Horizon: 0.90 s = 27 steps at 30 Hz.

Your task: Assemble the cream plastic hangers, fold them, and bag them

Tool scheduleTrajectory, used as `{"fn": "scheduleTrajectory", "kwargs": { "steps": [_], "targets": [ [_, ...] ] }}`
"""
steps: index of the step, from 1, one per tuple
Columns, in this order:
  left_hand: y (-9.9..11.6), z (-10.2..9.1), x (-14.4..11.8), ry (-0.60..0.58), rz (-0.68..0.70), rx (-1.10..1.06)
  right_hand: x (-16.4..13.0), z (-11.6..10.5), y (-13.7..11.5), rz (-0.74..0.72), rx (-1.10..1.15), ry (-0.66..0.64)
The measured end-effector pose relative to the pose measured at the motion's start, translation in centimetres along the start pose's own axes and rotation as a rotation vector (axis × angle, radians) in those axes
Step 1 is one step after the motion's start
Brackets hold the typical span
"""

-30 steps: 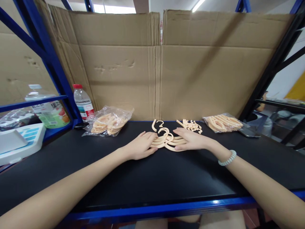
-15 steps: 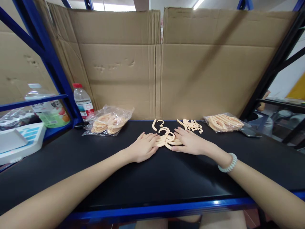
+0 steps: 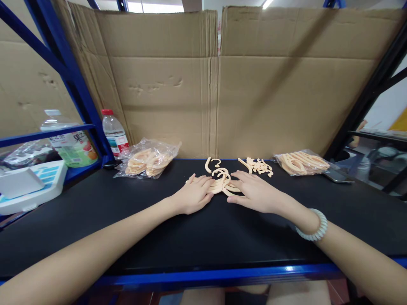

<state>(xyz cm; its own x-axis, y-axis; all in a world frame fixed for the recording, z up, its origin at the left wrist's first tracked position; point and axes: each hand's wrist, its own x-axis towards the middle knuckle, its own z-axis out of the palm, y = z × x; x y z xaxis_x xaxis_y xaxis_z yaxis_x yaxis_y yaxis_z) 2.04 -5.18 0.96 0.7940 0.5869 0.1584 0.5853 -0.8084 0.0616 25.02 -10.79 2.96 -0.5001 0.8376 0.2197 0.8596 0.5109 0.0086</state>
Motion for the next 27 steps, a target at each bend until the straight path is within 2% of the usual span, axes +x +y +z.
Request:
{"fn": "scheduleTrajectory", "kwargs": {
  "steps": [8,27],
  "targets": [
    [0.0,0.1,0.0,0.006,-0.002,-0.016,0.1,0.3,-0.4,-0.019,0.045,-0.097],
    [-0.3,0.5,0.2,0.027,-0.009,-0.036,0.9,1.7,1.7,0.058,0.089,-0.089]
  ]
}}
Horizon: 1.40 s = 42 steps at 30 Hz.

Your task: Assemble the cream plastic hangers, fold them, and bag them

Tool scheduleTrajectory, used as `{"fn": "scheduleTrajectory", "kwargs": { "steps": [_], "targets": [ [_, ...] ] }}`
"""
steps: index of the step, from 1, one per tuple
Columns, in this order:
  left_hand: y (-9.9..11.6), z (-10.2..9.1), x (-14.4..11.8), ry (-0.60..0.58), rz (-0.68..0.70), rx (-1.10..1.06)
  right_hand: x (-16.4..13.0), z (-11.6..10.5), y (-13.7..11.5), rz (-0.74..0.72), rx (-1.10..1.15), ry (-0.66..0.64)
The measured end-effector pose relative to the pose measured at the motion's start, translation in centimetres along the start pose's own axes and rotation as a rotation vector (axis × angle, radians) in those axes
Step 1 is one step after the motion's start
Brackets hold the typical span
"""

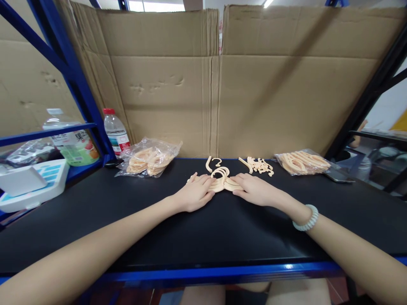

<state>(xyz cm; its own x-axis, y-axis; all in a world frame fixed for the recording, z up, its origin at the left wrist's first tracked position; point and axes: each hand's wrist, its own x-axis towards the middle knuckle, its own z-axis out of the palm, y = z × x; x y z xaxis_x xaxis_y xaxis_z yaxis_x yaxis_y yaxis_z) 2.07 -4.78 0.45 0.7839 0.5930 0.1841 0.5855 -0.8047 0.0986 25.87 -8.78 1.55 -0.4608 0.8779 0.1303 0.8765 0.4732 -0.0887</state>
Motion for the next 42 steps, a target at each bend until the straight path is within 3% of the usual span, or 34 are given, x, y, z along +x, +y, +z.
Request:
{"fn": "scheduleTrajectory", "kwargs": {
  "steps": [14,23,30,35,39,42],
  "targets": [
    [0.0,0.3,0.1,0.116,0.004,0.001,0.1,-0.3,0.5,0.008,0.045,-0.019],
    [-0.2,0.6,0.4,0.213,-0.106,-0.048,-0.1,-1.1,0.8,0.008,0.045,-0.048],
    [0.0,0.6,0.3,0.274,-0.081,-0.05,-0.1,-1.3,1.4,0.023,0.025,-0.098],
    [-0.6,0.2,0.7,0.34,-0.1,-0.132,-0.1,-1.2,2.0,0.019,0.042,-0.068],
    [-2.0,-0.9,1.0,0.383,-0.208,-0.244,0.0,-1.0,2.9,0.023,0.091,0.078],
    [-3.4,-2.0,1.3,0.343,-0.31,-0.245,0.8,-1.2,3.5,0.058,0.127,0.174]
  ]
}}
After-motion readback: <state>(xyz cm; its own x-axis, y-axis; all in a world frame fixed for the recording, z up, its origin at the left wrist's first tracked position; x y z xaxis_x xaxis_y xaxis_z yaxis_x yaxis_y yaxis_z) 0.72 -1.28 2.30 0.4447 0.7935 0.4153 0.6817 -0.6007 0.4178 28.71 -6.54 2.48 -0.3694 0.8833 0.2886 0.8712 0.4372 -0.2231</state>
